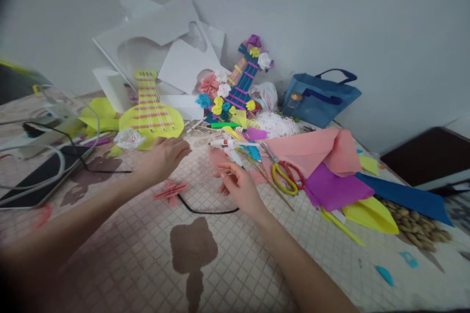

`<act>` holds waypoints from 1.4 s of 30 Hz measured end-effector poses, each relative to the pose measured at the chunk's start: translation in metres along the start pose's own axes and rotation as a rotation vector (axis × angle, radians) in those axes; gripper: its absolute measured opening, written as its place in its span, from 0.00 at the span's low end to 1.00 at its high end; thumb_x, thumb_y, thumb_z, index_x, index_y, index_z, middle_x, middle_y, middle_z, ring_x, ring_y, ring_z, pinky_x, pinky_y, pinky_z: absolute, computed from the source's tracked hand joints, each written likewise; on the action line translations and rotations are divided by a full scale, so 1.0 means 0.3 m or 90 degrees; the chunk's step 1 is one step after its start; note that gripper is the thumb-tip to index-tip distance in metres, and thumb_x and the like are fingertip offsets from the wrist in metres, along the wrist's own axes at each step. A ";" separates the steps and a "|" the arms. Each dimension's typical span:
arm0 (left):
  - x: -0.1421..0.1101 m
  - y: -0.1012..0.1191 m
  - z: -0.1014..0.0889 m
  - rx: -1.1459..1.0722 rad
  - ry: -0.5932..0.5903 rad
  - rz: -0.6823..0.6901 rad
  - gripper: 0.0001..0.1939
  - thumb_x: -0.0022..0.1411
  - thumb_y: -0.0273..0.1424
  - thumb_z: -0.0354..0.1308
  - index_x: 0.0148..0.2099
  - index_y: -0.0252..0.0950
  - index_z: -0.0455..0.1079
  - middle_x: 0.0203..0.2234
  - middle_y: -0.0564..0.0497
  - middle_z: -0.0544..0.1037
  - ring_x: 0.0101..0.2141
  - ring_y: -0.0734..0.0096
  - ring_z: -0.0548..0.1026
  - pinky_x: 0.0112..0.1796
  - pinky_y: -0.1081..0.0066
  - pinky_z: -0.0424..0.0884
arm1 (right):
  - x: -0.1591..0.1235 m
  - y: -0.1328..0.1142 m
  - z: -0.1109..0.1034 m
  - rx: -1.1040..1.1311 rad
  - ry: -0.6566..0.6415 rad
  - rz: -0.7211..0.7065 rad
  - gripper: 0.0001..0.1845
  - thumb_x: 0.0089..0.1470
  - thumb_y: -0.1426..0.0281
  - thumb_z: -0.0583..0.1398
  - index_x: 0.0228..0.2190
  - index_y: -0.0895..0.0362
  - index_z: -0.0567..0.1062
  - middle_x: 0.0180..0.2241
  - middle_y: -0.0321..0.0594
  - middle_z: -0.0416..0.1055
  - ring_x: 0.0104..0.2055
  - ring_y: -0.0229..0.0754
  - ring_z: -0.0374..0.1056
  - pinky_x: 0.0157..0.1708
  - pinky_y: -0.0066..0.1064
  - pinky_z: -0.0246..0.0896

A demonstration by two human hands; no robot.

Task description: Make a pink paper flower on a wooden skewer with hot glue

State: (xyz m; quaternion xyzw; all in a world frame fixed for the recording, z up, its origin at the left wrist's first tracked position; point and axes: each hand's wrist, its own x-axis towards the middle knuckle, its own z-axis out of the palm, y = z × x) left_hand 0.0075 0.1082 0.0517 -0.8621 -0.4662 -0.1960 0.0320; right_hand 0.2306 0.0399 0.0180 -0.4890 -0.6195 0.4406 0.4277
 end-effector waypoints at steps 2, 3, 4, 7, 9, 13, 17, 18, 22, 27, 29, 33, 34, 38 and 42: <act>0.006 -0.013 0.006 0.003 0.010 -0.028 0.14 0.67 0.32 0.47 0.30 0.33 0.68 0.27 0.48 0.75 0.31 0.65 0.72 0.37 0.64 0.60 | 0.002 -0.002 0.002 0.046 -0.014 0.014 0.15 0.56 0.62 0.55 0.44 0.55 0.68 0.38 0.42 0.73 0.22 0.32 0.67 0.20 0.27 0.63; 0.005 -0.013 0.010 -0.001 0.013 -0.038 0.15 0.67 0.34 0.48 0.29 0.33 0.67 0.26 0.48 0.75 0.30 0.66 0.72 0.36 0.64 0.61 | 0.001 -0.003 0.004 0.059 -0.018 0.017 0.15 0.56 0.61 0.55 0.43 0.55 0.68 0.38 0.41 0.72 0.23 0.32 0.67 0.20 0.27 0.62; 0.002 -0.010 0.015 -0.020 0.016 -0.045 0.15 0.65 0.36 0.51 0.29 0.33 0.67 0.26 0.48 0.75 0.29 0.67 0.72 0.36 0.65 0.62 | 0.000 -0.005 0.007 0.068 -0.019 0.020 0.15 0.56 0.61 0.55 0.43 0.55 0.68 0.38 0.41 0.72 0.23 0.32 0.67 0.20 0.26 0.62; -0.022 0.022 0.031 -0.185 0.022 -0.030 0.08 0.59 0.35 0.59 0.36 0.34 0.70 0.32 0.50 0.76 0.32 0.70 0.73 0.34 0.70 0.65 | -0.003 -0.010 0.017 0.083 -0.025 0.019 0.15 0.56 0.61 0.55 0.43 0.54 0.69 0.39 0.41 0.72 0.23 0.32 0.67 0.20 0.26 0.62; -0.042 0.058 0.041 -0.304 0.006 0.001 0.07 0.58 0.32 0.60 0.38 0.36 0.71 0.32 0.51 0.76 0.33 0.72 0.73 0.34 0.72 0.67 | -0.005 -0.014 0.023 0.086 -0.031 0.019 0.15 0.57 0.61 0.54 0.44 0.54 0.68 0.40 0.41 0.72 0.23 0.31 0.68 0.20 0.26 0.62; -0.071 0.130 0.061 -0.282 0.059 0.076 0.09 0.59 0.34 0.60 0.40 0.36 0.73 0.34 0.49 0.77 0.35 0.68 0.73 0.37 0.67 0.66 | -0.012 -0.024 0.036 0.101 -0.036 0.019 0.19 0.58 0.63 0.52 0.50 0.53 0.63 0.40 0.41 0.72 0.24 0.32 0.69 0.20 0.26 0.63; -0.082 0.177 0.068 -0.185 0.107 0.168 0.08 0.63 0.33 0.57 0.43 0.36 0.72 0.35 0.49 0.76 0.38 0.65 0.71 0.39 0.65 0.64 | -0.024 -0.027 0.055 0.096 -0.044 -0.001 0.20 0.59 0.65 0.52 0.52 0.51 0.60 0.33 0.36 0.71 0.24 0.33 0.69 0.21 0.27 0.64; -0.083 0.184 0.066 -0.159 0.106 0.186 0.07 0.64 0.32 0.55 0.41 0.35 0.72 0.34 0.49 0.76 0.37 0.66 0.70 0.38 0.65 0.64 | -0.028 -0.025 0.060 0.087 -0.043 -0.004 0.20 0.59 0.66 0.51 0.52 0.52 0.60 0.31 0.34 0.70 0.23 0.34 0.69 0.21 0.27 0.64; -0.087 0.185 0.052 0.000 0.072 0.251 0.10 0.66 0.29 0.50 0.33 0.35 0.71 0.30 0.50 0.74 0.34 0.66 0.69 0.39 0.63 0.61 | -0.038 -0.009 0.067 0.003 -0.035 0.001 0.21 0.59 0.66 0.49 0.54 0.52 0.59 0.27 0.33 0.70 0.20 0.34 0.69 0.18 0.25 0.61; -0.067 0.089 0.049 0.097 0.086 0.139 0.13 0.67 0.31 0.49 0.31 0.34 0.68 0.27 0.49 0.73 0.30 0.66 0.69 0.34 0.64 0.58 | -0.030 -0.027 0.010 -0.169 0.032 -0.041 0.11 0.57 0.65 0.53 0.39 0.55 0.70 0.30 0.36 0.73 0.16 0.30 0.63 0.18 0.24 0.57; -0.056 0.038 0.050 0.113 0.098 0.084 0.15 0.67 0.33 0.48 0.29 0.33 0.68 0.25 0.49 0.73 0.30 0.65 0.70 0.33 0.64 0.58 | -0.018 -0.041 -0.037 -0.257 0.117 -0.086 0.09 0.57 0.65 0.54 0.31 0.56 0.70 0.24 0.34 0.70 0.18 0.31 0.62 0.20 0.25 0.56; -0.050 -0.029 0.044 0.112 0.074 0.015 0.20 0.66 0.40 0.50 0.24 0.35 0.68 0.22 0.50 0.74 0.28 0.66 0.71 0.36 0.63 0.58 | 0.008 -0.034 -0.162 -0.448 0.303 -0.128 0.17 0.58 0.60 0.53 0.21 0.56 0.67 0.15 0.31 0.61 0.18 0.34 0.56 0.21 0.27 0.49; -0.051 -0.036 0.043 0.107 0.070 0.002 0.19 0.65 0.40 0.52 0.26 0.35 0.69 0.24 0.50 0.75 0.30 0.65 0.72 0.38 0.63 0.58 | 0.014 -0.022 -0.195 -0.490 0.324 -0.114 0.19 0.58 0.60 0.53 0.20 0.55 0.66 0.15 0.31 0.60 0.18 0.34 0.55 0.21 0.27 0.48; -0.055 -0.049 0.038 0.057 0.080 -0.038 0.09 0.61 0.32 0.58 0.44 0.39 0.71 0.46 0.47 0.74 0.45 0.57 0.70 0.40 0.62 0.59 | 0.028 0.040 -0.308 -0.607 0.258 -0.022 0.09 0.50 0.64 0.60 0.34 0.55 0.69 0.27 0.36 0.71 0.27 0.38 0.65 0.25 0.27 0.51; -0.057 -0.060 0.030 0.002 0.058 -0.060 0.10 0.65 0.32 0.51 0.34 0.37 0.73 0.40 0.48 0.77 0.43 0.59 0.70 0.40 0.62 0.60 | 0.030 0.080 -0.350 -0.720 0.137 0.092 0.04 0.50 0.66 0.58 0.28 0.54 0.69 0.27 0.37 0.73 0.28 0.40 0.66 0.24 0.27 0.48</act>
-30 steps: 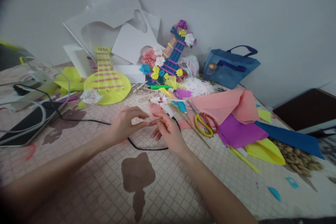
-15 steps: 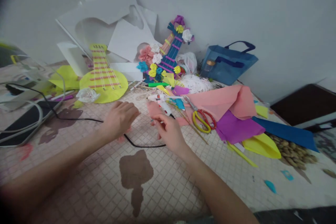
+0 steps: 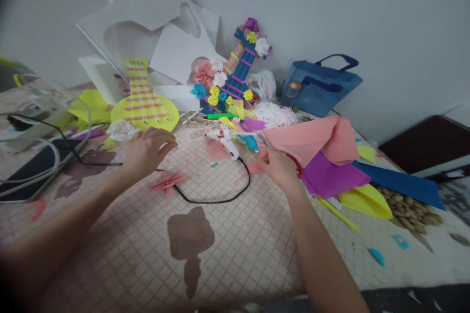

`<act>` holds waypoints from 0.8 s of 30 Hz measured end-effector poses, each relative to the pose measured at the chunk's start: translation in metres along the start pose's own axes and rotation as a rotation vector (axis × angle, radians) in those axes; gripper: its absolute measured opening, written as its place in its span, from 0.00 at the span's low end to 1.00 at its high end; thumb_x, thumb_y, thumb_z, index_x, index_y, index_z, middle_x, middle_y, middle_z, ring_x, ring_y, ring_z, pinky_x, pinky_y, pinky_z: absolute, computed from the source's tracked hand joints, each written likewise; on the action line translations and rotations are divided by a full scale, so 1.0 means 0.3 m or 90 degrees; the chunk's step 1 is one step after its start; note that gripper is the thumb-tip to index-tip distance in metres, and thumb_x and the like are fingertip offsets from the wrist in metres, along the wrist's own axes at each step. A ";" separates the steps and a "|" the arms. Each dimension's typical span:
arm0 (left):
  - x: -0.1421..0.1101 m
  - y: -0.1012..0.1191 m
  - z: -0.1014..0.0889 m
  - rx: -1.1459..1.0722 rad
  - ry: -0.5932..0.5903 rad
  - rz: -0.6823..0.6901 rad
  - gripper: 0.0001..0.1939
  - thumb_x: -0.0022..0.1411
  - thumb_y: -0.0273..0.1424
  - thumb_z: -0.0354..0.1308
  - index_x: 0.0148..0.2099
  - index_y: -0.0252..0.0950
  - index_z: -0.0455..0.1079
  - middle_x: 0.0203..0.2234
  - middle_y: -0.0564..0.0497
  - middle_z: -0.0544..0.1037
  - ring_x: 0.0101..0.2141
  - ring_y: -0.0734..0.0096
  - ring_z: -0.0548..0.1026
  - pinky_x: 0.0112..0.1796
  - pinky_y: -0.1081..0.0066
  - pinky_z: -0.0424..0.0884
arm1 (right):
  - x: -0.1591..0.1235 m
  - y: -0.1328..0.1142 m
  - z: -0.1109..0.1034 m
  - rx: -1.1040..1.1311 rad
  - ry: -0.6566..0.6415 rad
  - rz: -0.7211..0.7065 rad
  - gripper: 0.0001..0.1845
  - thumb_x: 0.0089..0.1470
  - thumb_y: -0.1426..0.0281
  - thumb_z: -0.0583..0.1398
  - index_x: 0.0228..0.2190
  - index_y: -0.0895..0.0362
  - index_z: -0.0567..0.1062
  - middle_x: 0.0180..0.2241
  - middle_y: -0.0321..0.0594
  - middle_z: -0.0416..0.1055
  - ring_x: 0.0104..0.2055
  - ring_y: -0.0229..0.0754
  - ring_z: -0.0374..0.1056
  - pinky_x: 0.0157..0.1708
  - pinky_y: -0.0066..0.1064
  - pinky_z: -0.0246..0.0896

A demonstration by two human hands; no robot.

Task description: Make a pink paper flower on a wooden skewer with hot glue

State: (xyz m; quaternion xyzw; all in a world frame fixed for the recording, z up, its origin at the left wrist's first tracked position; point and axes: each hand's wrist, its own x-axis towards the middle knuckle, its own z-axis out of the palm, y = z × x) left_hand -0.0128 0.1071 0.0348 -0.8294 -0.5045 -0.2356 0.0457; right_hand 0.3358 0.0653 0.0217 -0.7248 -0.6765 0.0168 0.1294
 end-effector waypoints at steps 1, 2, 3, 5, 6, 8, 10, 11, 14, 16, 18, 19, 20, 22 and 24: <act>0.000 -0.003 -0.003 -0.007 0.002 -0.001 0.13 0.65 0.34 0.51 0.32 0.36 0.72 0.38 0.48 0.78 0.42 0.59 0.71 0.40 0.61 0.60 | 0.000 0.001 0.004 -0.027 -0.025 -0.004 0.05 0.51 0.67 0.57 0.26 0.54 0.68 0.26 0.37 0.72 0.28 0.39 0.66 0.24 0.27 0.47; 0.000 -0.005 -0.005 -0.013 0.007 0.000 0.14 0.65 0.36 0.51 0.31 0.36 0.72 0.37 0.48 0.78 0.42 0.59 0.71 0.41 0.61 0.61 | 0.000 -0.001 0.007 -0.050 -0.044 -0.010 0.06 0.51 0.67 0.57 0.24 0.54 0.68 0.25 0.36 0.72 0.27 0.39 0.66 0.23 0.27 0.45; -0.001 -0.007 -0.007 -0.019 0.012 0.002 0.14 0.64 0.37 0.51 0.32 0.36 0.72 0.37 0.47 0.78 0.42 0.58 0.71 0.41 0.60 0.61 | -0.001 -0.005 0.009 -0.067 -0.057 -0.017 0.06 0.50 0.67 0.57 0.24 0.54 0.67 0.24 0.36 0.71 0.27 0.39 0.65 0.23 0.27 0.44; -0.002 -0.009 -0.012 -0.030 0.019 0.002 0.11 0.62 0.37 0.54 0.34 0.36 0.72 0.38 0.46 0.77 0.42 0.57 0.70 0.42 0.60 0.62 | -0.003 -0.013 0.010 -0.085 -0.072 -0.027 0.06 0.50 0.69 0.56 0.23 0.54 0.67 0.23 0.35 0.70 0.26 0.38 0.64 0.22 0.28 0.42; -0.002 -0.010 -0.016 -0.038 0.017 0.001 0.10 0.62 0.37 0.54 0.35 0.36 0.72 0.37 0.46 0.77 0.42 0.57 0.70 0.42 0.60 0.62 | -0.004 -0.016 0.007 -0.089 -0.072 -0.029 0.06 0.50 0.70 0.56 0.23 0.55 0.67 0.22 0.35 0.70 0.25 0.38 0.64 0.22 0.28 0.42; -0.005 -0.011 -0.026 -0.063 0.006 -0.004 0.09 0.61 0.35 0.53 0.35 0.36 0.71 0.36 0.47 0.77 0.41 0.59 0.71 0.42 0.61 0.63 | -0.009 -0.016 -0.008 -0.096 -0.067 -0.029 0.06 0.51 0.72 0.55 0.23 0.55 0.67 0.23 0.37 0.70 0.26 0.38 0.64 0.23 0.28 0.42; -0.013 -0.013 -0.043 -0.102 -0.009 -0.025 0.10 0.62 0.36 0.53 0.37 0.36 0.71 0.34 0.48 0.77 0.37 0.63 0.73 0.38 0.65 0.65 | -0.020 -0.016 -0.036 -0.102 -0.058 -0.037 0.05 0.52 0.73 0.54 0.25 0.55 0.68 0.24 0.38 0.70 0.27 0.39 0.64 0.24 0.28 0.44; -0.021 -0.016 -0.053 -0.123 -0.018 -0.040 0.10 0.62 0.36 0.52 0.38 0.36 0.71 0.34 0.48 0.77 0.34 0.65 0.73 0.35 0.68 0.66 | -0.026 -0.020 -0.052 -0.095 -0.057 -0.052 0.05 0.53 0.73 0.53 0.27 0.55 0.68 0.25 0.38 0.70 0.27 0.40 0.65 0.24 0.28 0.45; -0.058 -0.032 -0.086 -0.180 -0.042 -0.065 0.11 0.62 0.37 0.51 0.38 0.36 0.71 0.31 0.50 0.77 0.28 0.71 0.72 0.31 0.72 0.65 | -0.050 -0.054 -0.094 -0.016 -0.072 -0.145 0.05 0.56 0.71 0.52 0.33 0.54 0.68 0.28 0.37 0.71 0.29 0.40 0.66 0.27 0.28 0.50; -0.091 -0.047 -0.102 -0.189 -0.065 -0.065 0.13 0.62 0.38 0.49 0.35 0.36 0.71 0.29 0.51 0.76 0.28 0.71 0.72 0.31 0.72 0.65 | -0.065 -0.097 -0.101 0.059 -0.072 -0.191 0.07 0.59 0.69 0.50 0.35 0.53 0.67 0.30 0.37 0.72 0.30 0.39 0.67 0.28 0.28 0.52; -0.125 -0.063 -0.108 -0.208 -0.087 -0.067 0.16 0.63 0.39 0.48 0.31 0.36 0.70 0.27 0.50 0.76 0.28 0.71 0.71 0.30 0.72 0.65 | -0.080 -0.145 -0.091 0.101 -0.064 -0.210 0.07 0.60 0.66 0.50 0.35 0.53 0.67 0.30 0.36 0.71 0.31 0.39 0.67 0.28 0.28 0.52; -0.141 -0.070 -0.108 -0.219 -0.089 -0.073 0.15 0.62 0.40 0.50 0.31 0.36 0.71 0.26 0.51 0.76 0.27 0.72 0.71 0.29 0.73 0.64 | -0.087 -0.167 -0.082 0.112 -0.077 -0.218 0.07 0.60 0.64 0.52 0.35 0.53 0.67 0.29 0.36 0.71 0.30 0.39 0.66 0.28 0.28 0.53; -0.155 -0.075 -0.106 -0.229 -0.095 -0.076 0.14 0.60 0.40 0.51 0.31 0.36 0.71 0.26 0.51 0.76 0.27 0.72 0.71 0.29 0.73 0.64 | -0.094 -0.186 -0.073 0.119 -0.099 -0.227 0.07 0.59 0.63 0.53 0.35 0.53 0.67 0.28 0.35 0.70 0.30 0.39 0.66 0.29 0.28 0.53; -0.178 -0.080 -0.101 -0.247 -0.128 -0.066 0.11 0.58 0.39 0.54 0.33 0.36 0.71 0.27 0.52 0.76 0.27 0.73 0.71 0.29 0.74 0.65 | -0.107 -0.214 -0.058 0.128 -0.173 -0.249 0.07 0.57 0.63 0.56 0.34 0.53 0.67 0.27 0.33 0.69 0.29 0.38 0.65 0.28 0.28 0.52; -0.191 -0.075 -0.098 -0.263 -0.179 -0.034 0.10 0.57 0.38 0.56 0.34 0.37 0.71 0.28 0.52 0.76 0.28 0.73 0.72 0.30 0.74 0.65 | -0.119 -0.231 -0.051 0.135 -0.250 -0.274 0.06 0.56 0.64 0.57 0.34 0.53 0.68 0.26 0.32 0.68 0.28 0.38 0.64 0.28 0.27 0.51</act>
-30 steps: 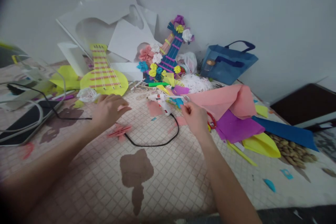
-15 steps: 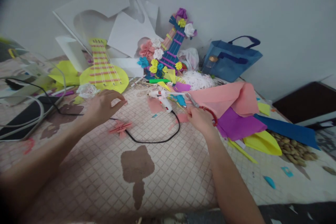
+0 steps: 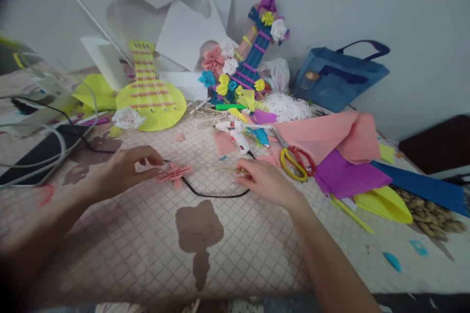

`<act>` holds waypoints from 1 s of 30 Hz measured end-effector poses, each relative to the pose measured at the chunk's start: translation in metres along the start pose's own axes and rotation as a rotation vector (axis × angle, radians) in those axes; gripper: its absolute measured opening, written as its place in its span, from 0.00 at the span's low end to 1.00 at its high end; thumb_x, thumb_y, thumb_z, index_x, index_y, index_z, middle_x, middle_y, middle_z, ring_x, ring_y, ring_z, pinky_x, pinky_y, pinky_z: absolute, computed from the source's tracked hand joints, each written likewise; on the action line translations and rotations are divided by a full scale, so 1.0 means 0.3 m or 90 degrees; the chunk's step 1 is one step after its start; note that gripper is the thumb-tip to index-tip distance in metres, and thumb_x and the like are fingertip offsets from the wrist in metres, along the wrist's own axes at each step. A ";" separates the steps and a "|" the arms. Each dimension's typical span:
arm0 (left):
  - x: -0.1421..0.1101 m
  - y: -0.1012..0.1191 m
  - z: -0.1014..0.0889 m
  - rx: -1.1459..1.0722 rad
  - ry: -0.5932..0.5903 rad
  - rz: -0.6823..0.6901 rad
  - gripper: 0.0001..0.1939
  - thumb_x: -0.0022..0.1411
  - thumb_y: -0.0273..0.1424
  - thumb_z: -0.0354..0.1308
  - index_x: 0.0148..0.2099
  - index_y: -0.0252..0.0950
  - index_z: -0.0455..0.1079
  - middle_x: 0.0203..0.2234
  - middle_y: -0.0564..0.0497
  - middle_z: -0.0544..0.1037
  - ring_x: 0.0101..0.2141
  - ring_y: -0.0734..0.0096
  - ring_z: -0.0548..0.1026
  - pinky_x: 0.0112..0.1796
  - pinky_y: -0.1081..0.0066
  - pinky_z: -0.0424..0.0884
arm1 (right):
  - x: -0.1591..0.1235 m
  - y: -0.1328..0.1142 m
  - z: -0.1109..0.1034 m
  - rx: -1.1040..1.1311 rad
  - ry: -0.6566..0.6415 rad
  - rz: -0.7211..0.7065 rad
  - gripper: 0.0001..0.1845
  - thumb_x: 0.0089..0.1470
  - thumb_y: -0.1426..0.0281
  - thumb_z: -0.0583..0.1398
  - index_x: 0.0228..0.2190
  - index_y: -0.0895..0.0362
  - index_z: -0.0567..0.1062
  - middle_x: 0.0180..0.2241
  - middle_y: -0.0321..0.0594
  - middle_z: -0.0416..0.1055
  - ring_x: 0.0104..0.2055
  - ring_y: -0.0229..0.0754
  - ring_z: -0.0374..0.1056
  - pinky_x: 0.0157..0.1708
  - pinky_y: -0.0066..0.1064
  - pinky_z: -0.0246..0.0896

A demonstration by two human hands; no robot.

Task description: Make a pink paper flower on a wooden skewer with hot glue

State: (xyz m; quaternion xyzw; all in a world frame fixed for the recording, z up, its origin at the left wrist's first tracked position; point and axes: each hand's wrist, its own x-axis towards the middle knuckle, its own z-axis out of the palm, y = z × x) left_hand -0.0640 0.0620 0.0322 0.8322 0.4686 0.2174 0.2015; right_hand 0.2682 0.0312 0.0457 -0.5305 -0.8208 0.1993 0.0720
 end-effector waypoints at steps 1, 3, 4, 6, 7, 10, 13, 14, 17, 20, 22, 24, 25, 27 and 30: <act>-0.004 0.005 0.002 -0.004 -0.025 0.017 0.10 0.57 0.38 0.56 0.34 0.36 0.71 0.29 0.52 0.76 0.29 0.72 0.72 0.30 0.74 0.65 | -0.001 -0.007 0.003 0.005 -0.032 -0.010 0.05 0.56 0.65 0.57 0.33 0.53 0.68 0.26 0.32 0.68 0.28 0.37 0.64 0.27 0.27 0.51; -0.009 0.020 0.005 -0.005 -0.051 0.044 0.10 0.58 0.38 0.56 0.34 0.36 0.70 0.29 0.52 0.76 0.29 0.72 0.72 0.31 0.74 0.65 | -0.001 -0.019 0.006 0.009 -0.067 -0.026 0.04 0.56 0.66 0.57 0.32 0.54 0.68 0.25 0.32 0.67 0.28 0.37 0.63 0.26 0.27 0.50; -0.010 0.027 0.005 -0.002 -0.054 0.052 0.11 0.58 0.39 0.56 0.34 0.36 0.70 0.29 0.51 0.76 0.30 0.72 0.72 0.31 0.73 0.65 | 0.000 -0.023 0.007 0.007 -0.072 -0.033 0.05 0.56 0.66 0.57 0.31 0.54 0.68 0.26 0.32 0.67 0.28 0.37 0.63 0.27 0.27 0.49; -0.014 0.035 0.008 0.009 -0.055 0.059 0.11 0.58 0.39 0.56 0.34 0.35 0.70 0.30 0.50 0.75 0.31 0.71 0.72 0.32 0.72 0.65 | 0.004 -0.030 0.012 0.005 -0.065 -0.042 0.06 0.58 0.66 0.56 0.30 0.54 0.67 0.27 0.32 0.68 0.29 0.37 0.63 0.27 0.27 0.49; -0.015 0.036 0.010 0.017 -0.051 0.059 0.11 0.58 0.39 0.56 0.34 0.35 0.69 0.31 0.50 0.75 0.32 0.70 0.72 0.33 0.72 0.66 | 0.006 -0.031 0.016 0.007 -0.058 -0.044 0.06 0.58 0.65 0.55 0.30 0.54 0.66 0.27 0.33 0.68 0.29 0.37 0.63 0.27 0.27 0.50; -0.020 0.026 0.021 0.036 -0.040 0.048 0.10 0.58 0.38 0.57 0.35 0.35 0.69 0.31 0.49 0.75 0.32 0.69 0.72 0.33 0.71 0.66 | 0.010 -0.033 0.027 0.012 -0.028 -0.042 0.06 0.59 0.65 0.54 0.31 0.53 0.66 0.28 0.33 0.68 0.29 0.37 0.63 0.28 0.28 0.50; -0.024 0.010 0.033 0.045 -0.044 0.044 0.10 0.58 0.37 0.57 0.35 0.35 0.69 0.32 0.49 0.75 0.33 0.68 0.72 0.33 0.70 0.65 | 0.010 -0.033 0.031 0.004 0.003 -0.033 0.06 0.60 0.67 0.52 0.31 0.53 0.65 0.28 0.34 0.69 0.29 0.37 0.63 0.28 0.28 0.51; -0.025 0.006 0.037 0.046 -0.049 0.050 0.09 0.59 0.37 0.56 0.35 0.35 0.69 0.32 0.49 0.75 0.33 0.68 0.72 0.34 0.70 0.65 | 0.009 -0.032 0.031 0.002 0.003 -0.032 0.05 0.60 0.67 0.53 0.31 0.53 0.65 0.28 0.34 0.69 0.30 0.37 0.63 0.28 0.28 0.51; -0.025 0.005 0.036 0.038 -0.069 0.077 0.09 0.60 0.37 0.55 0.34 0.36 0.70 0.31 0.50 0.75 0.33 0.69 0.72 0.34 0.70 0.65 | 0.003 -0.031 0.023 0.007 -0.035 -0.035 0.05 0.57 0.67 0.56 0.30 0.53 0.65 0.27 0.33 0.68 0.29 0.37 0.63 0.27 0.27 0.50; -0.023 0.010 0.020 0.000 -0.074 0.075 0.09 0.60 0.38 0.55 0.35 0.37 0.70 0.31 0.51 0.76 0.32 0.70 0.72 0.34 0.71 0.65 | -0.003 -0.029 0.015 0.023 -0.053 -0.031 0.06 0.57 0.66 0.56 0.30 0.53 0.66 0.26 0.32 0.67 0.28 0.37 0.62 0.26 0.27 0.50; -0.021 0.010 0.007 -0.035 -0.051 0.040 0.09 0.59 0.37 0.55 0.37 0.37 0.71 0.31 0.51 0.76 0.32 0.71 0.73 0.33 0.72 0.66 | -0.003 -0.028 0.014 0.032 -0.040 -0.029 0.06 0.58 0.67 0.55 0.29 0.54 0.66 0.25 0.32 0.67 0.27 0.36 0.62 0.25 0.27 0.49; -0.017 0.003 -0.001 -0.078 -0.024 -0.011 0.10 0.60 0.37 0.54 0.37 0.37 0.71 0.31 0.51 0.77 0.30 0.72 0.73 0.31 0.73 0.67 | 0.001 -0.029 0.018 0.037 -0.017 -0.038 0.07 0.59 0.67 0.54 0.29 0.54 0.67 0.25 0.32 0.67 0.26 0.36 0.61 0.25 0.27 0.50; -0.014 -0.002 -0.002 -0.109 -0.016 -0.036 0.11 0.60 0.37 0.53 0.36 0.37 0.71 0.30 0.51 0.77 0.30 0.72 0.73 0.31 0.73 0.67 | 0.005 -0.032 0.022 0.038 0.001 -0.043 0.07 0.59 0.67 0.53 0.29 0.54 0.67 0.25 0.33 0.67 0.26 0.36 0.61 0.26 0.27 0.50; -0.008 -0.010 0.000 -0.188 -0.014 -0.072 0.12 0.60 0.39 0.53 0.35 0.36 0.71 0.29 0.51 0.78 0.30 0.71 0.74 0.32 0.72 0.68 | 0.013 -0.042 0.032 0.041 0.052 -0.047 0.08 0.59 0.67 0.53 0.28 0.54 0.67 0.24 0.33 0.66 0.26 0.36 0.61 0.26 0.27 0.51; 0.001 -0.010 0.006 -0.278 -0.022 -0.090 0.13 0.60 0.39 0.52 0.34 0.35 0.71 0.28 0.51 0.78 0.30 0.73 0.73 0.31 0.73 0.69 | 0.025 -0.068 0.051 0.057 0.140 -0.037 0.10 0.57 0.68 0.54 0.24 0.55 0.63 0.23 0.33 0.64 0.26 0.36 0.60 0.26 0.27 0.50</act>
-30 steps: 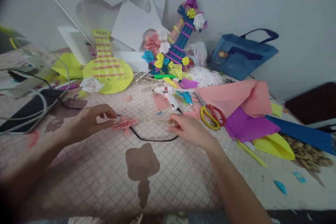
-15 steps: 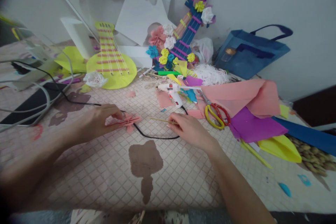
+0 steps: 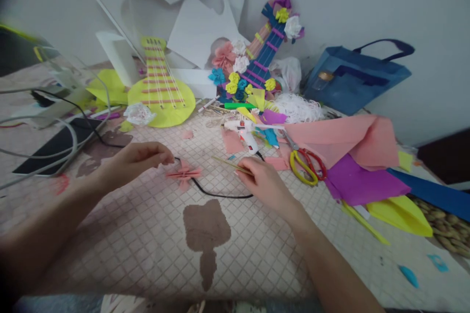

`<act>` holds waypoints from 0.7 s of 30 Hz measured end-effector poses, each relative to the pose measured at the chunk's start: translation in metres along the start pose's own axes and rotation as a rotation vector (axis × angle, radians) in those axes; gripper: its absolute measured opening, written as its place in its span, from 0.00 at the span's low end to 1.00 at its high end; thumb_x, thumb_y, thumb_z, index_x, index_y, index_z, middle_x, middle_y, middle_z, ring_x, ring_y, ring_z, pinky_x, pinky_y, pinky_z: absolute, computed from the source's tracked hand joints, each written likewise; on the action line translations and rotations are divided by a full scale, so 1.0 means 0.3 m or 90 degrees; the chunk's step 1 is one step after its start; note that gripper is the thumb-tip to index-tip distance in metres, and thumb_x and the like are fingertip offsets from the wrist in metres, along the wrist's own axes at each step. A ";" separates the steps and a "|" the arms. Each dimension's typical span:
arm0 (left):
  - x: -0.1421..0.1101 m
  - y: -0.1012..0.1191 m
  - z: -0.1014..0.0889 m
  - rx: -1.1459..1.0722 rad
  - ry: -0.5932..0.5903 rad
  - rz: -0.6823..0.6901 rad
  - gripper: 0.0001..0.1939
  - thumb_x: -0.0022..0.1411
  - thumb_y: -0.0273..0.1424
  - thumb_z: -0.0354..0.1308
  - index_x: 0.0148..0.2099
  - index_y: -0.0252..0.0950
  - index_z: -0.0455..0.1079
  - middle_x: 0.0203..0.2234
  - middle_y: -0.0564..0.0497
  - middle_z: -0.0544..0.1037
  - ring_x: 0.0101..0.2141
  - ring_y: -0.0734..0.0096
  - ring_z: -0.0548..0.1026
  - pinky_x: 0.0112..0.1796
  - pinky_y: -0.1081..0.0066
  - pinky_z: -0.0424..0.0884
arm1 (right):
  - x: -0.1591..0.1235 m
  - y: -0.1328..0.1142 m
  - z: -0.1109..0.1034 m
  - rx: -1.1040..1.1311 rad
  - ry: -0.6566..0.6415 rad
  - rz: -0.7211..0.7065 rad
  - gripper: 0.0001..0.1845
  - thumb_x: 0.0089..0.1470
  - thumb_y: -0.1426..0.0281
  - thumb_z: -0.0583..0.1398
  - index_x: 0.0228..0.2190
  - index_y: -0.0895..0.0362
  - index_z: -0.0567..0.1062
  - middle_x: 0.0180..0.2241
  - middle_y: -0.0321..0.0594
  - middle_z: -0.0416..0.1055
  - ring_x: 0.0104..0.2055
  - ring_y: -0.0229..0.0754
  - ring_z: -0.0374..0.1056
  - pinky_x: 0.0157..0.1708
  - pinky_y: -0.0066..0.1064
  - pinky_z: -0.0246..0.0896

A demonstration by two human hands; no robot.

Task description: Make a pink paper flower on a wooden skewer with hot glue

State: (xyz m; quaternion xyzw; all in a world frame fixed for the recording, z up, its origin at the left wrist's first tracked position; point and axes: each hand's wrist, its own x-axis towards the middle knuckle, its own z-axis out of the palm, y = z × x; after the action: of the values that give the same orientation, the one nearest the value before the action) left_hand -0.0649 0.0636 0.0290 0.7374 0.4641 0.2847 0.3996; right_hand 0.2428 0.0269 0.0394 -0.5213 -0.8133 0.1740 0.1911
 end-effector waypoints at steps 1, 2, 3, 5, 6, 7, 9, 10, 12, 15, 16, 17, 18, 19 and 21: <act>0.001 0.003 0.002 -0.013 -0.003 0.000 0.13 0.60 0.39 0.51 0.33 0.35 0.71 0.29 0.51 0.78 0.29 0.73 0.72 0.31 0.73 0.68 | 0.002 -0.008 0.007 0.007 0.023 0.005 0.10 0.56 0.69 0.55 0.23 0.54 0.62 0.23 0.33 0.64 0.26 0.36 0.60 0.26 0.27 0.50; 0.001 0.008 0.004 -0.022 -0.006 0.001 0.14 0.61 0.39 0.51 0.33 0.35 0.71 0.29 0.51 0.78 0.29 0.74 0.72 0.30 0.73 0.68 | 0.004 -0.015 0.013 0.014 0.040 0.008 0.10 0.56 0.69 0.55 0.23 0.55 0.62 0.23 0.33 0.64 0.25 0.36 0.59 0.25 0.27 0.50; 0.000 0.012 0.006 -0.031 -0.007 0.002 0.14 0.61 0.39 0.51 0.33 0.35 0.71 0.29 0.51 0.77 0.29 0.74 0.72 0.30 0.73 0.68 | 0.005 -0.021 0.018 0.019 0.049 0.010 0.10 0.56 0.69 0.55 0.24 0.55 0.62 0.23 0.33 0.64 0.25 0.36 0.59 0.25 0.27 0.49; -0.004 0.018 0.006 -0.049 -0.001 -0.005 0.13 0.60 0.39 0.53 0.33 0.34 0.70 0.27 0.51 0.77 0.28 0.74 0.72 0.29 0.73 0.68 | 0.004 -0.028 0.022 0.026 0.044 0.009 0.10 0.55 0.69 0.56 0.24 0.55 0.62 0.23 0.32 0.64 0.25 0.35 0.59 0.25 0.27 0.49; -0.006 0.018 0.005 -0.057 0.005 -0.012 0.13 0.58 0.40 0.55 0.32 0.34 0.70 0.26 0.51 0.76 0.27 0.74 0.71 0.28 0.74 0.67 | 0.003 -0.028 0.022 0.026 0.031 0.009 0.11 0.56 0.69 0.56 0.23 0.55 0.62 0.22 0.32 0.63 0.24 0.35 0.58 0.25 0.27 0.48; -0.008 0.016 0.003 -0.067 0.011 -0.019 0.13 0.57 0.40 0.57 0.32 0.34 0.69 0.25 0.52 0.76 0.26 0.75 0.71 0.27 0.74 0.67 | 0.002 -0.028 0.021 0.025 0.018 0.009 0.12 0.56 0.69 0.55 0.22 0.55 0.61 0.21 0.31 0.61 0.24 0.35 0.57 0.24 0.27 0.48; -0.010 0.010 0.000 -0.090 0.019 -0.023 0.13 0.56 0.40 0.59 0.31 0.34 0.68 0.24 0.52 0.76 0.26 0.75 0.71 0.27 0.74 0.67 | 0.001 -0.026 0.018 0.024 0.005 0.013 0.14 0.57 0.68 0.55 0.21 0.55 0.59 0.19 0.30 0.59 0.23 0.35 0.56 0.24 0.27 0.47; -0.009 0.005 -0.001 -0.105 0.017 -0.018 0.13 0.57 0.40 0.59 0.31 0.34 0.68 0.25 0.52 0.76 0.26 0.75 0.71 0.27 0.74 0.68 | 0.002 -0.026 0.018 0.028 0.009 0.014 0.15 0.57 0.68 0.55 0.21 0.55 0.59 0.19 0.30 0.58 0.23 0.35 0.56 0.24 0.27 0.47; -0.007 -0.001 0.003 -0.140 0.000 -0.008 0.13 0.60 0.40 0.55 0.33 0.34 0.69 0.27 0.50 0.77 0.28 0.75 0.72 0.30 0.73 0.69 | 0.007 -0.030 0.022 0.052 0.031 0.011 0.14 0.57 0.67 0.55 0.21 0.55 0.60 0.20 0.31 0.59 0.24 0.35 0.56 0.25 0.27 0.48; 0.001 -0.001 0.021 -0.217 -0.016 -0.016 0.14 0.64 0.40 0.51 0.36 0.34 0.70 0.32 0.48 0.78 0.31 0.73 0.74 0.33 0.70 0.71 | 0.028 -0.052 0.033 0.117 0.062 0.011 0.10 0.56 0.67 0.56 0.24 0.55 0.65 0.22 0.32 0.61 0.25 0.35 0.58 0.26 0.28 0.50; 0.005 0.003 0.028 -0.252 -0.015 -0.021 0.15 0.64 0.41 0.51 0.38 0.34 0.70 0.33 0.47 0.79 0.32 0.72 0.75 0.34 0.69 0.72 | 0.039 -0.062 0.036 0.139 0.068 0.014 0.09 0.56 0.66 0.56 0.26 0.55 0.67 0.23 0.32 0.62 0.25 0.35 0.58 0.26 0.28 0.51; 0.010 0.009 0.036 -0.288 -0.016 -0.025 0.15 0.64 0.41 0.52 0.38 0.34 0.71 0.35 0.46 0.79 0.33 0.71 0.75 0.35 0.68 0.72 | 0.051 -0.074 0.038 0.158 0.071 0.015 0.08 0.56 0.66 0.57 0.27 0.55 0.69 0.23 0.33 0.63 0.25 0.35 0.59 0.26 0.28 0.52; 0.015 0.018 0.042 -0.325 -0.017 -0.029 0.15 0.63 0.41 0.53 0.39 0.34 0.71 0.36 0.45 0.79 0.33 0.70 0.75 0.35 0.67 0.72 | 0.064 -0.087 0.039 0.177 0.069 0.016 0.07 0.56 0.66 0.57 0.28 0.55 0.70 0.24 0.33 0.65 0.26 0.35 0.59 0.25 0.28 0.52; 0.021 0.028 0.047 -0.361 -0.021 -0.033 0.15 0.62 0.41 0.54 0.39 0.33 0.71 0.36 0.44 0.78 0.34 0.69 0.76 0.36 0.67 0.72 | 0.079 -0.101 0.039 0.195 0.063 0.016 0.07 0.55 0.65 0.57 0.30 0.56 0.71 0.25 0.34 0.66 0.26 0.35 0.60 0.25 0.28 0.52; 0.033 0.053 0.051 -0.429 -0.027 -0.037 0.15 0.61 0.40 0.57 0.39 0.32 0.72 0.35 0.43 0.78 0.34 0.69 0.75 0.37 0.67 0.71 | 0.108 -0.127 0.040 0.233 0.053 0.009 0.07 0.54 0.65 0.59 0.32 0.56 0.72 0.28 0.34 0.68 0.27 0.35 0.60 0.25 0.27 0.53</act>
State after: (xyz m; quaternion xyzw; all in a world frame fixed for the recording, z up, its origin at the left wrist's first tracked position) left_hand -0.0415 0.0638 0.0351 0.5560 0.3562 0.3951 0.6387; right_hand 0.1947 0.0404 0.0516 -0.4899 -0.7558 0.2989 0.3153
